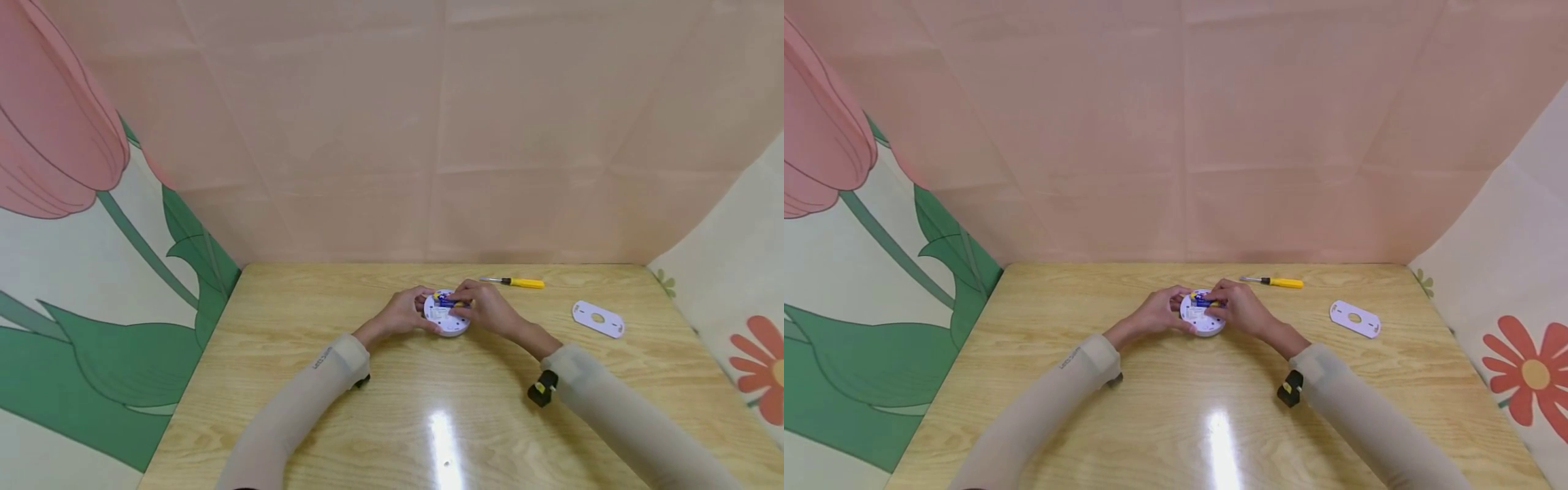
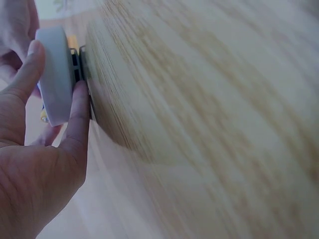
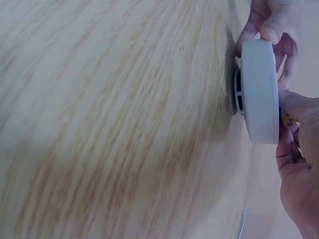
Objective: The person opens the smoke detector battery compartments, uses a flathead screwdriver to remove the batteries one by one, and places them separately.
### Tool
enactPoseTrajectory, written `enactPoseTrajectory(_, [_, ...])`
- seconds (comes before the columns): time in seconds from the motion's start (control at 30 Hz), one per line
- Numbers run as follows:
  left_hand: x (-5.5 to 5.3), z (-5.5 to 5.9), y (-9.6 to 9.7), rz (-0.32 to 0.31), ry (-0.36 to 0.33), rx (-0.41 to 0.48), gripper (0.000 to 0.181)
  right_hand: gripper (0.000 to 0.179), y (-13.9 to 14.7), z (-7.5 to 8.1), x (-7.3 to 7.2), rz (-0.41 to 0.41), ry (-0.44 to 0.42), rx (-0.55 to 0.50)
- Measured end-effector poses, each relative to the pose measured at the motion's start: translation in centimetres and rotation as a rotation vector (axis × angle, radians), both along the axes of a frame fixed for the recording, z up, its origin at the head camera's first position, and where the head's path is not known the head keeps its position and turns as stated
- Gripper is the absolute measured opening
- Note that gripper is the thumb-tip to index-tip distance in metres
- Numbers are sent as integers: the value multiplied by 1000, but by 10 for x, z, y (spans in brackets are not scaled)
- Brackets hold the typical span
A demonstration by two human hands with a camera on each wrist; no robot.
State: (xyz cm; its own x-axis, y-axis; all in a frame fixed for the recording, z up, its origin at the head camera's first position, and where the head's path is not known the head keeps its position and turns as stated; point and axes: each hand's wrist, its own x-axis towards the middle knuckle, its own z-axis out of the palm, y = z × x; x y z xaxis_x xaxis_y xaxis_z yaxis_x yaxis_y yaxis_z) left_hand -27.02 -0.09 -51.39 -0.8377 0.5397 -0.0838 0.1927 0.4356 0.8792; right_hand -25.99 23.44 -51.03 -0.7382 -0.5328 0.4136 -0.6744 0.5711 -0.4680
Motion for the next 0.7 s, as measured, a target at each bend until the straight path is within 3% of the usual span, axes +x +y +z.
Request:
enactPoseTrajectory(0.27, [0,0,0,4,0,1,87,26,3,1,0,-15,-126,-53])
enactPoseTrajectory(0.7, [0,-1,1,9,-6,-14,87,21,12,-5,-1,34,-172,-145])
